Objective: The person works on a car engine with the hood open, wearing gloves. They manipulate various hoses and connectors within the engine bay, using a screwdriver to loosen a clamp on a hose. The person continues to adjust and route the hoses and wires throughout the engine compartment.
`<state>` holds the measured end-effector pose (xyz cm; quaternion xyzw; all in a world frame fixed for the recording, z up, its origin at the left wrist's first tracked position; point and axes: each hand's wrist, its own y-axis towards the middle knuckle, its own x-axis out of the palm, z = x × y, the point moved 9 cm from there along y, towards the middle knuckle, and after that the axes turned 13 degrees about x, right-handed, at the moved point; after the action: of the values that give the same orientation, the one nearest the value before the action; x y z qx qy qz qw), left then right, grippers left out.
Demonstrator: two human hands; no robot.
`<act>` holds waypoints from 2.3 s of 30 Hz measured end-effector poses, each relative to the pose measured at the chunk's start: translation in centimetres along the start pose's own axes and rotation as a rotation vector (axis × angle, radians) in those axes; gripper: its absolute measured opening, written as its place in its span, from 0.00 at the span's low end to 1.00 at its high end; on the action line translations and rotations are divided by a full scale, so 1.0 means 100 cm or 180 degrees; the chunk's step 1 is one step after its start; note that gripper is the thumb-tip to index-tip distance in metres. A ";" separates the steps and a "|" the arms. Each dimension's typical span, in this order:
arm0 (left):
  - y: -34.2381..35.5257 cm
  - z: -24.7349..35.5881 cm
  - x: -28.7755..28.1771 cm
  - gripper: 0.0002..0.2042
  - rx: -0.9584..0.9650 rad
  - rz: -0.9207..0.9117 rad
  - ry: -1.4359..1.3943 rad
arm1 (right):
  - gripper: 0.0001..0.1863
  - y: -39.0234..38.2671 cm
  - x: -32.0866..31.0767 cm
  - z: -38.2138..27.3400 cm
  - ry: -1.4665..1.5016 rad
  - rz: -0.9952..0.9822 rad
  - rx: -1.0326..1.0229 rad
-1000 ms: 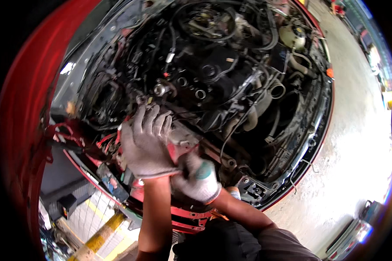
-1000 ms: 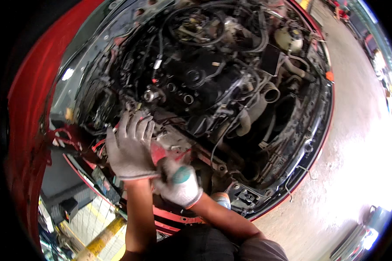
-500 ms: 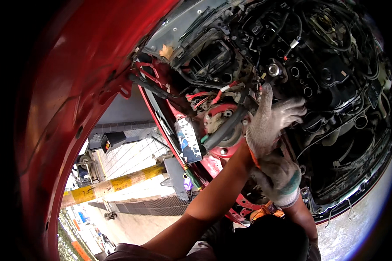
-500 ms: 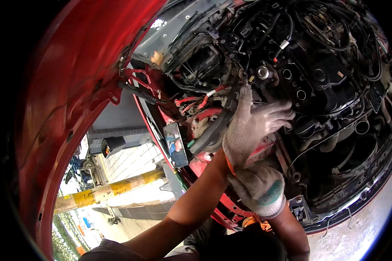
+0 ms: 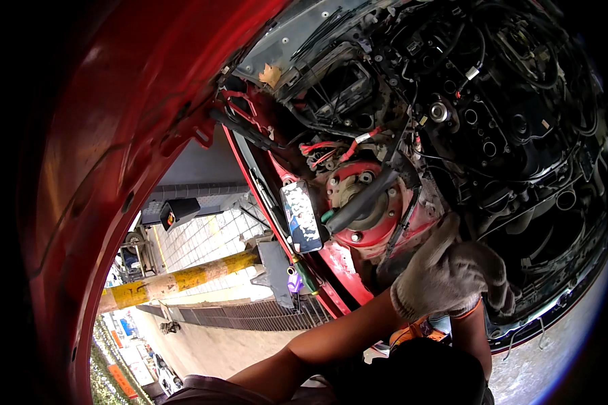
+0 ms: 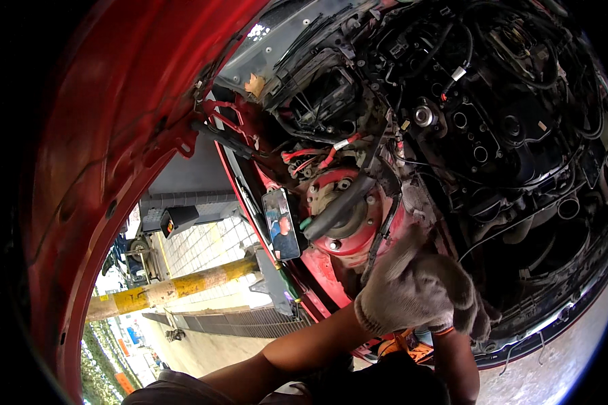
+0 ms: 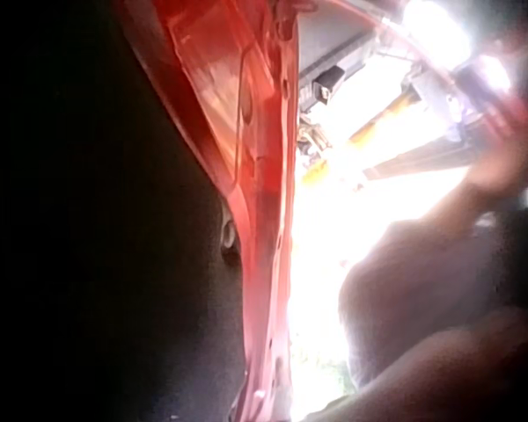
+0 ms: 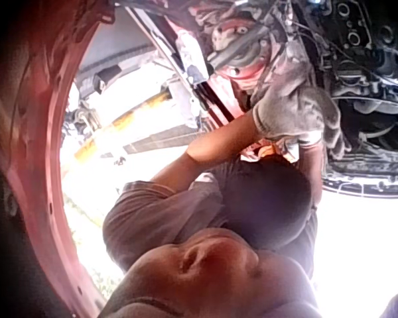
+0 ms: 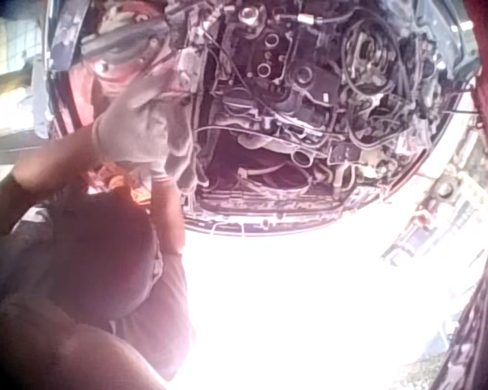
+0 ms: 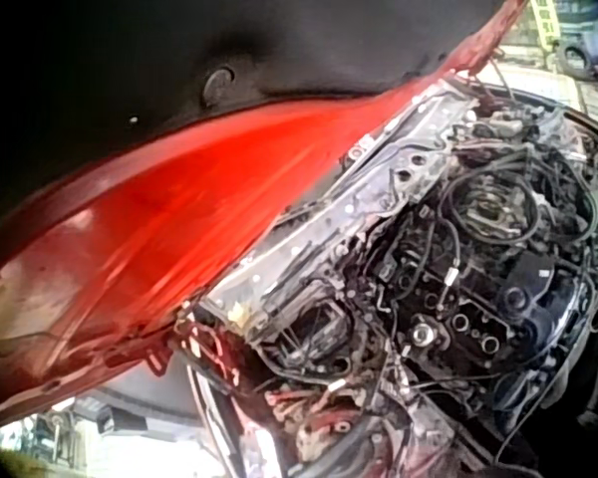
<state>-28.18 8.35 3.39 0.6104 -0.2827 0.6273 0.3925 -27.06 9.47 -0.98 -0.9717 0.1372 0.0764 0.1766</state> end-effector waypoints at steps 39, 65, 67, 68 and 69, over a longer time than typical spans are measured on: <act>-0.039 0.003 0.001 0.42 -0.0509 0.0229 -0.0406 | 0.08 0.004 0.036 0.025 0.0017 -0.0263 0.0244; 0.193 0.242 -0.091 0.22 0.0408 0.1011 0.7441 | 0.09 0.158 -0.119 -0.034 -0.1818 0.1452 -0.1091; 0.225 0.222 -0.112 0.23 -0.0287 0.0531 0.8112 | 0.10 0.216 -0.150 -0.030 -0.2159 0.1396 -0.0591; 0.234 0.207 -0.124 0.23 -0.0636 0.0286 0.8375 | 0.11 0.235 -0.149 -0.020 -0.2985 0.1448 -0.0740; 0.239 0.212 -0.137 0.25 -0.0760 -0.0129 0.8605 | 0.11 0.252 -0.145 -0.032 -0.2524 0.1332 -0.0394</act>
<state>-37.45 -24.05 -5.18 -0.5108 0.2771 0.6971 0.4200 -47.93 -10.85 -3.28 -0.8274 0.2477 0.4849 0.1378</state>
